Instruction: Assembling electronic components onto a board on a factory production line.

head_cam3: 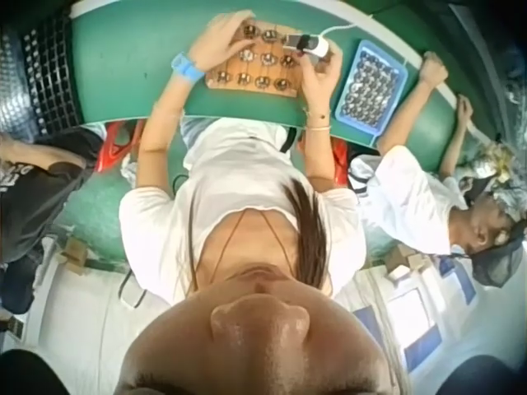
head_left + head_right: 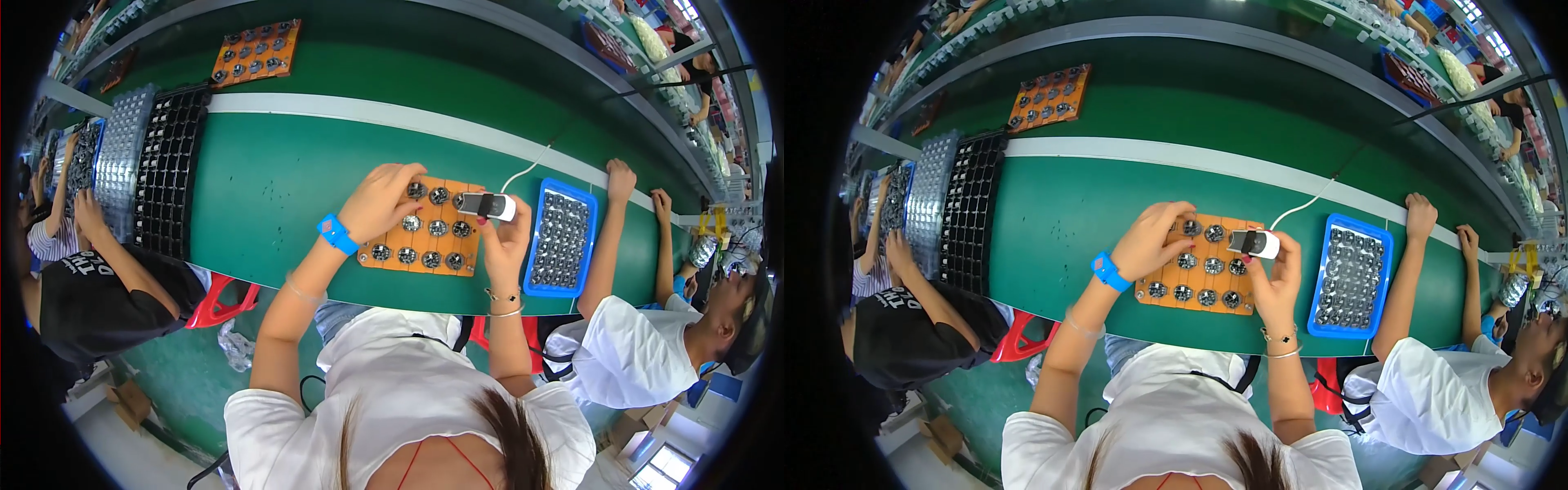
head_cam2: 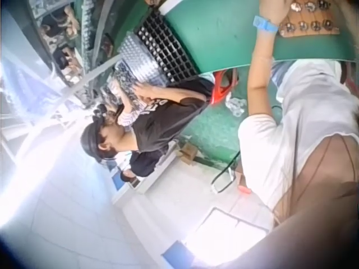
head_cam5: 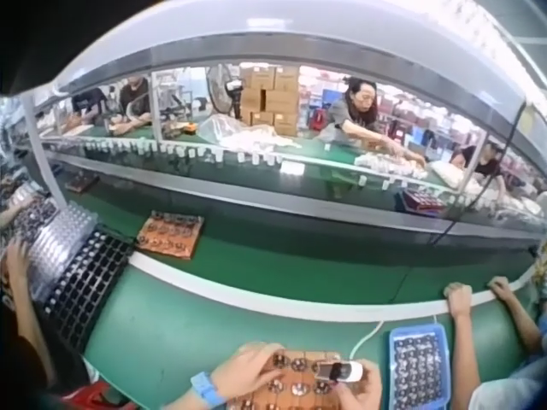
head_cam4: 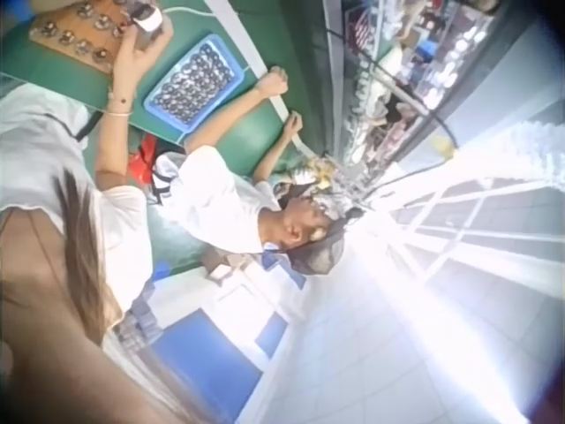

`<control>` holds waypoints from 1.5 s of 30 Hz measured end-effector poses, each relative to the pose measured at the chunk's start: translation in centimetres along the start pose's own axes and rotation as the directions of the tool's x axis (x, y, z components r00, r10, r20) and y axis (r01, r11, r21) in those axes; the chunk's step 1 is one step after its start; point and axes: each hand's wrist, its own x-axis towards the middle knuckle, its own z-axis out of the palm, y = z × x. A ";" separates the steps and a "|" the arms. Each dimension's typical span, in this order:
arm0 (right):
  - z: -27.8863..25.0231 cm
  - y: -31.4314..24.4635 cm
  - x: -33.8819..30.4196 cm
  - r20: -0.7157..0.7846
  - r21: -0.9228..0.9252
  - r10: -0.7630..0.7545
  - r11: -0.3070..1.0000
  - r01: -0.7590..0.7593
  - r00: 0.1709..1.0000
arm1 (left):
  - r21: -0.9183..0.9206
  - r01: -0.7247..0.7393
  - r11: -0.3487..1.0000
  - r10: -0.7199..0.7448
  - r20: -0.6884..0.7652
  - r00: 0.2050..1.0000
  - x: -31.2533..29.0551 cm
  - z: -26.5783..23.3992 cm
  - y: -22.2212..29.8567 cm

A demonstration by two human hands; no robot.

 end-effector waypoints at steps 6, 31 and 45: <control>-0.9 -0.5 -1.7 0.217 -0.228 0.080 0.973 -0.029 0.973 | 0.209 -0.120 0.971 0.095 0.129 0.987 -2.2 -0.7 1.4; -1.5 -1.0 -4.1 0.299 -0.249 0.024 0.967 0.054 0.954 | 0.187 -0.095 0.978 0.057 0.196 0.979 -6.1 -0.9 3.7; -0.4 -1.9 -4.3 0.387 -0.408 -0.017 0.894 0.188 0.922 | 0.198 -0.047 0.979 0.033 0.074 0.997 -7.4 0.1 3.9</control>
